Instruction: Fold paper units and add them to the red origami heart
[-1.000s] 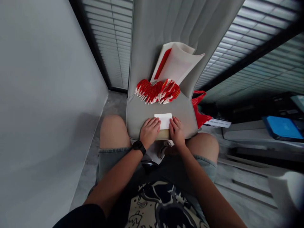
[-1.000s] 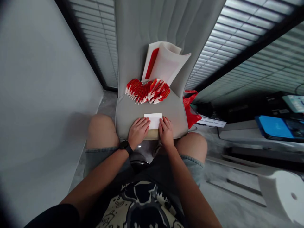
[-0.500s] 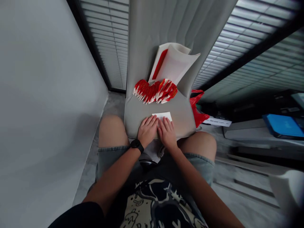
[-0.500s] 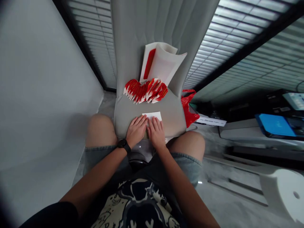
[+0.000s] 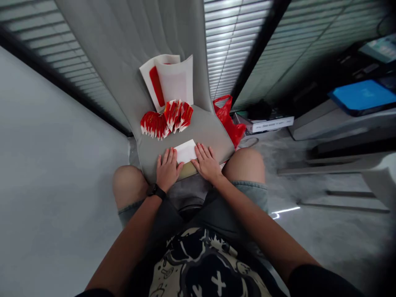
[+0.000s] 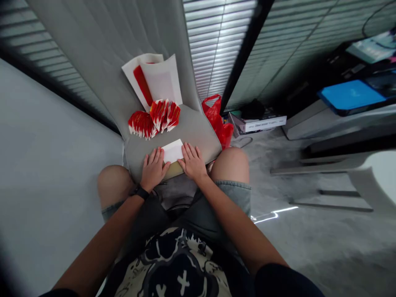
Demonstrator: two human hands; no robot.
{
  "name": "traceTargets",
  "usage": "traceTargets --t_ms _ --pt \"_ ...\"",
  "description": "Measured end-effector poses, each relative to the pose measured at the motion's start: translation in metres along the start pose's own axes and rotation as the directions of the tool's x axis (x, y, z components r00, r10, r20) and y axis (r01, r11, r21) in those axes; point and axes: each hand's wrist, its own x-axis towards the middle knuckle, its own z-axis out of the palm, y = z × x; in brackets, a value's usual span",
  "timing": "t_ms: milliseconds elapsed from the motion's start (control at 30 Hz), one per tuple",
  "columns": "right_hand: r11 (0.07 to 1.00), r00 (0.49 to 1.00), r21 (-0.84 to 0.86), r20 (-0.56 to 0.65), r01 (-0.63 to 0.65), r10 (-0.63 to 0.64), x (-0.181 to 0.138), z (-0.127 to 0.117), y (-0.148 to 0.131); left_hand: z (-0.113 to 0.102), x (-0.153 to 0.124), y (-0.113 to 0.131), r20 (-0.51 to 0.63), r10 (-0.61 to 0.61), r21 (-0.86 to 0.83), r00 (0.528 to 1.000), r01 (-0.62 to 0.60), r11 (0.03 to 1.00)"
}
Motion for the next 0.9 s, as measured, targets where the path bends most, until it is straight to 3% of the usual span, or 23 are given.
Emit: traceTargets --t_ms 233,433,767,900 --pt "0.999 1.000 0.049 -0.006 -0.009 0.009 0.001 0.000 0.000 -0.001 0.001 -0.004 0.059 0.006 0.098 0.998 -0.011 0.995" --pt "0.998 1.000 0.064 -0.002 -0.022 0.022 0.001 -0.003 -0.001 0.004 -0.004 -0.007 0.046 -0.064 0.109 0.997 0.058 0.992" --pt "0.998 1.000 0.055 0.014 -0.014 0.013 0.001 -0.004 0.001 -0.001 -0.026 -0.005 -0.016 -0.024 -0.012 1.000 0.024 1.000" --pt "0.997 0.999 0.066 0.026 -0.041 0.040 0.002 -0.005 0.001 -0.009 -0.034 0.010 -0.049 -0.114 -0.164 0.992 0.105 0.981"
